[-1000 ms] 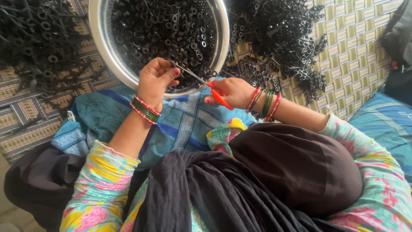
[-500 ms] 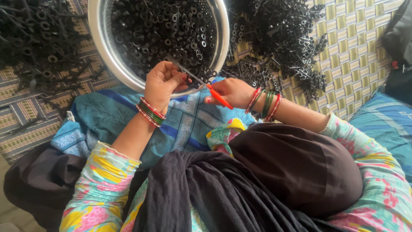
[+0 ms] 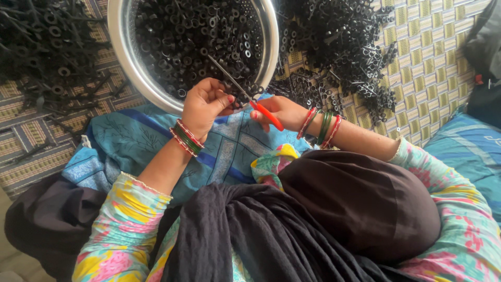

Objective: The person sits on the floor and uses red-handled scissors to cut small black metal parts from a perforated metal bowl. The cut pieces fall into the bowl while the person continues to pick and cut additional parts.

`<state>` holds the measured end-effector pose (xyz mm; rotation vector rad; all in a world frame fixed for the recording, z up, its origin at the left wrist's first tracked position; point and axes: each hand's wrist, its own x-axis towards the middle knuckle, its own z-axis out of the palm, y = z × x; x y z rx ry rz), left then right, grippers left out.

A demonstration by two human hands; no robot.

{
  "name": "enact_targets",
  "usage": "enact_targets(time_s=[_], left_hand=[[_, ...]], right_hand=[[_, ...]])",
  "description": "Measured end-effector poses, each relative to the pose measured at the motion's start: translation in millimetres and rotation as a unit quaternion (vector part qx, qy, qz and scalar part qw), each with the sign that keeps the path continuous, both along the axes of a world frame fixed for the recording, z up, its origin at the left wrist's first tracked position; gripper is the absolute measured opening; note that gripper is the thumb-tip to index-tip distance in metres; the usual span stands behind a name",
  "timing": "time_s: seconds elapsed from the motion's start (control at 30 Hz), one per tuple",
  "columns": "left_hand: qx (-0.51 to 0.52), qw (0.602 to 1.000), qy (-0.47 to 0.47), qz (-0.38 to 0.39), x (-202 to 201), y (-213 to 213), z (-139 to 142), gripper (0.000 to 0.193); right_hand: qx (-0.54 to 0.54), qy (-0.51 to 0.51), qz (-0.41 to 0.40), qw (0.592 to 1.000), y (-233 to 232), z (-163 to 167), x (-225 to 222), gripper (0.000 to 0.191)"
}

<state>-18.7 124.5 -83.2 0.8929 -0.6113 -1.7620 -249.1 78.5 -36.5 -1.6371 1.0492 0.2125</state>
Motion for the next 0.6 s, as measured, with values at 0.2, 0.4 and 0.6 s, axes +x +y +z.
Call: enact_targets(time_s=[0.2,0.4,0.6], left_hand=[[-0.002,0.999,-0.043,-0.033,-0.3,0.8,0.6,0.011],[-0.042,0.992,-0.099,0.068,54.3,-10.4,19.7,0.014],[-0.002,0.980,0.059,0.188,103.3,-29.8,32.3,0.063]], right_hand=[[-0.049,0.066,-0.004,0.997,1.7,1.8,3.3,0.046],[-0.044,0.117,-0.063,0.990,-1.6,8.0,3.6,0.056],[-0.021,0.045,-0.090,0.995,-1.9,3.1,0.2,0.053]])
